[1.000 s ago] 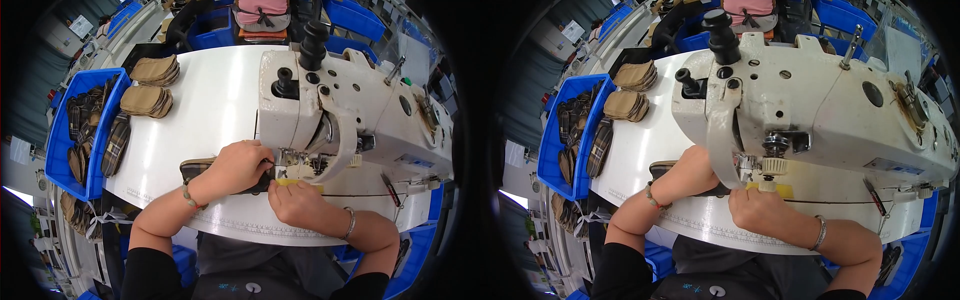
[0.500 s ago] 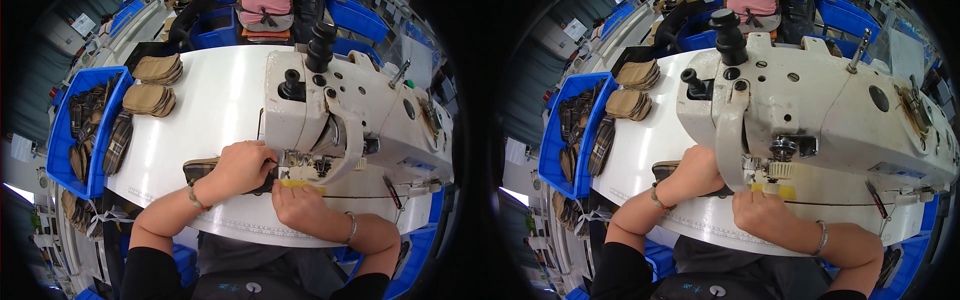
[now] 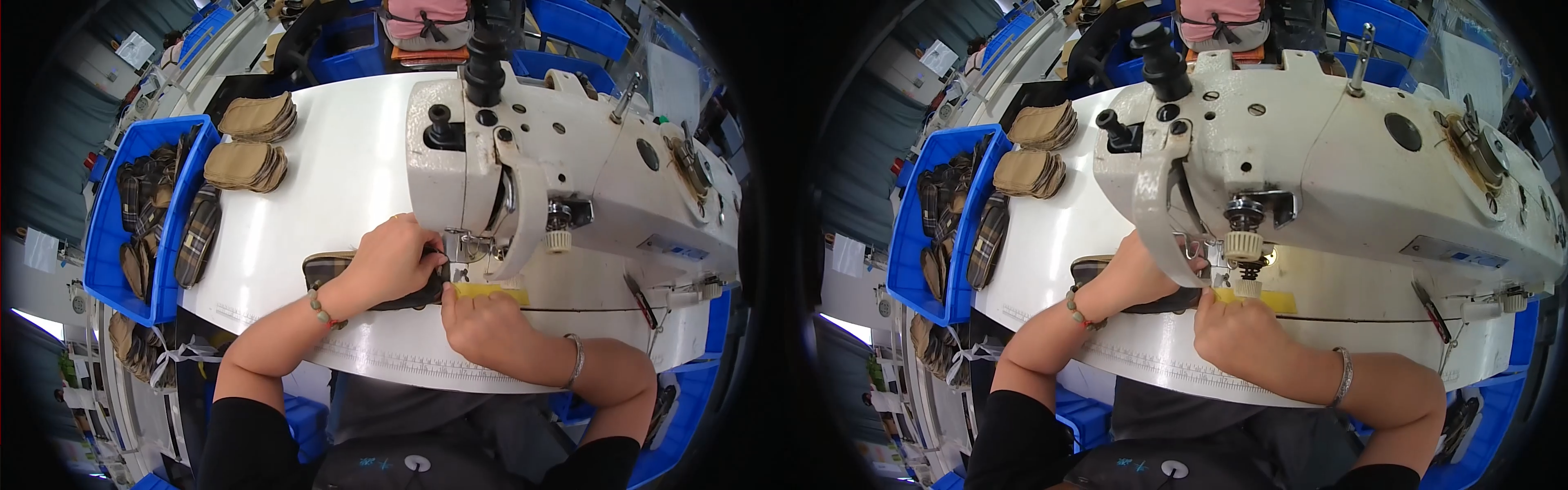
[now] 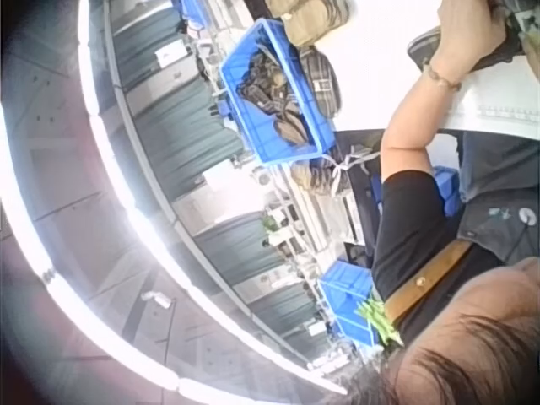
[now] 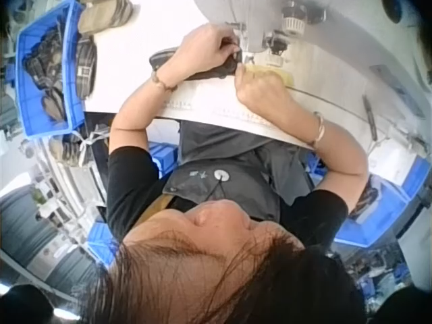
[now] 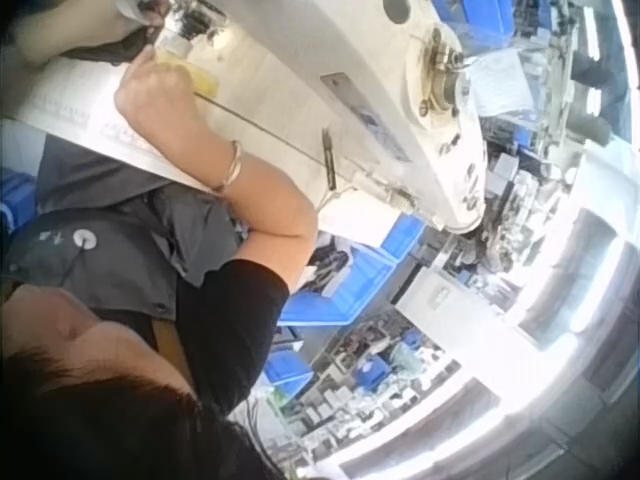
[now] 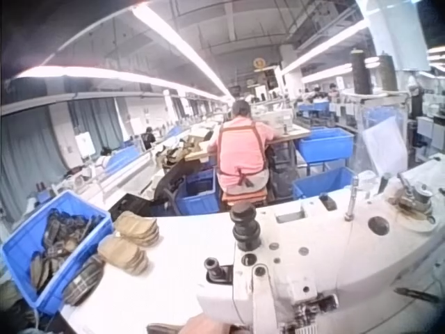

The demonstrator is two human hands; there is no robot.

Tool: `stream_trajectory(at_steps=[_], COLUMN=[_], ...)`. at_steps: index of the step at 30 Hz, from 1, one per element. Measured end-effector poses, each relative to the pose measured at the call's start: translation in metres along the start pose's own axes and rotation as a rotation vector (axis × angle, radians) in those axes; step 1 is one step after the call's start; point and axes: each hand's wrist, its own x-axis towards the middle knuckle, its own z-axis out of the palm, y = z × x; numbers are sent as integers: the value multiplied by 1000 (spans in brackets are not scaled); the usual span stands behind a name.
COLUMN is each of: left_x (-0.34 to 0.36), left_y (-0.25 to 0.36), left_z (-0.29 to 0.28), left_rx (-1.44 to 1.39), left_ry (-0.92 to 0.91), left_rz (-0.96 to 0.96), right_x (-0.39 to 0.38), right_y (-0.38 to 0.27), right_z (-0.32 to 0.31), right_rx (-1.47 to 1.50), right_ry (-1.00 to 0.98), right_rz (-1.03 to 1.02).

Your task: Operating an industrial sewing machine to assemble components of slippers.

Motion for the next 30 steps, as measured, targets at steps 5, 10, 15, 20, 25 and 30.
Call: stream_trajectory(at_steps=[5,10,15,20,25,30], left_x=[20,44,52,53,54,52], left_y=[-11,-32,-27,-20,-35,-35], left_z=[8,18,19,14,17,14], left_rx=[-27,-65,-92,42,6,-124], left_ry=[124,181,272,206,188,161], left_rz=[136,250,317,223,277,253], right_x=[5,4,2,0,3,5], right_y=[12,23,24,27,27,27], right_z=[4,19,20,18,12,11], right_rx=[12,20,50,14,5,19], right_ry=[83,84,61,49,0,-13], right_rz=[95,112,171,137,129,122])
